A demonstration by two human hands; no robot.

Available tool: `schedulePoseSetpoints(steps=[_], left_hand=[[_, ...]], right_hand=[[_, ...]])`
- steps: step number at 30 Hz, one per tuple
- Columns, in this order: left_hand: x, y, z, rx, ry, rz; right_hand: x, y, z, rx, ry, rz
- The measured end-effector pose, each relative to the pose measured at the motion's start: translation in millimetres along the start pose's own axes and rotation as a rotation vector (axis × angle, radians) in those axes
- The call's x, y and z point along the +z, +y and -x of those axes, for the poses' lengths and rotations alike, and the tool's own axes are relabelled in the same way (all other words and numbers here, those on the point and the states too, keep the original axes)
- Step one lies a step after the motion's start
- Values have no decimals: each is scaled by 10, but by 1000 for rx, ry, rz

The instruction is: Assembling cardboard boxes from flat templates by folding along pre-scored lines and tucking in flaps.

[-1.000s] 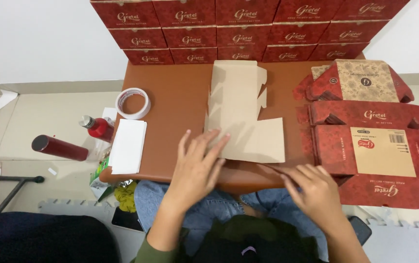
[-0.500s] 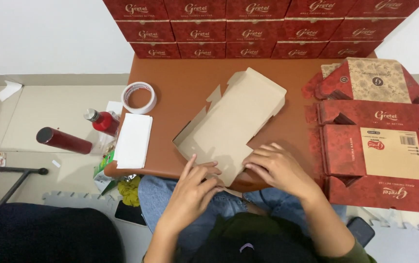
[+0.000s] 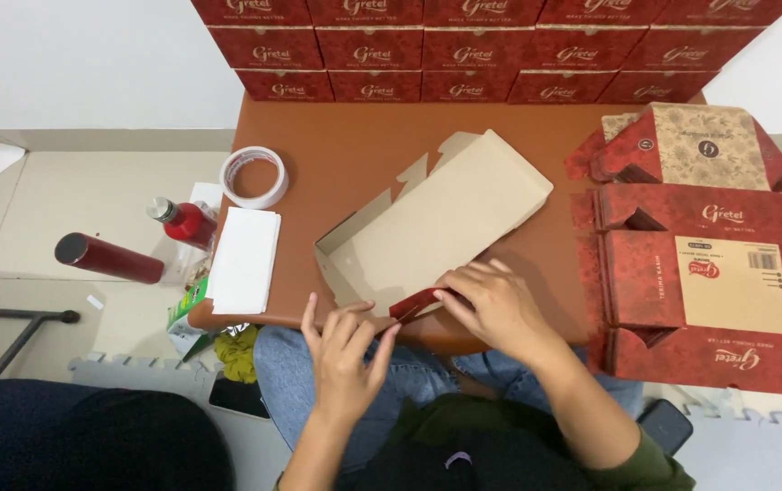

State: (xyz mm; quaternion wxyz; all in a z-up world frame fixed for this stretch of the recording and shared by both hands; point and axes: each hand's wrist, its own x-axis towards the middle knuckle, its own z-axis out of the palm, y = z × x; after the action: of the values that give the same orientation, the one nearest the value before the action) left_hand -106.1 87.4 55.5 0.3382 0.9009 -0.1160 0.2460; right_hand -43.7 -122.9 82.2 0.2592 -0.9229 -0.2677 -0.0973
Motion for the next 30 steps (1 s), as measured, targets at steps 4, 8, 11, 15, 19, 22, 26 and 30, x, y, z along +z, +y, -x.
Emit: schedulePoseSetpoints(steps=[4,8,11,15,19,22,26,30], left_hand=[[84,3,6,2,36,-119],[149,33,34,15,27,-141],[227,-7,63,73,51,-216],[212,-19,-4,85,48,-259],[164,-31,-35,94,18,-267],[159,-21,-75,91,55,-246],[130,54,-130,66,44,-248],[94,83,-151,65,-3,-249]], right_hand=[[26,-54,-6,-78,68,32],[24,-92,-27,-82,63,-10],[22,-104,-13,-131,98,-17],[-126,-96,60,-142,136,-38],[-229,291,282,-26,60,119],[-357,396,243,30,99,180],[-308,435,203,32,206,189],[-279,359,191,-41,190,137]])
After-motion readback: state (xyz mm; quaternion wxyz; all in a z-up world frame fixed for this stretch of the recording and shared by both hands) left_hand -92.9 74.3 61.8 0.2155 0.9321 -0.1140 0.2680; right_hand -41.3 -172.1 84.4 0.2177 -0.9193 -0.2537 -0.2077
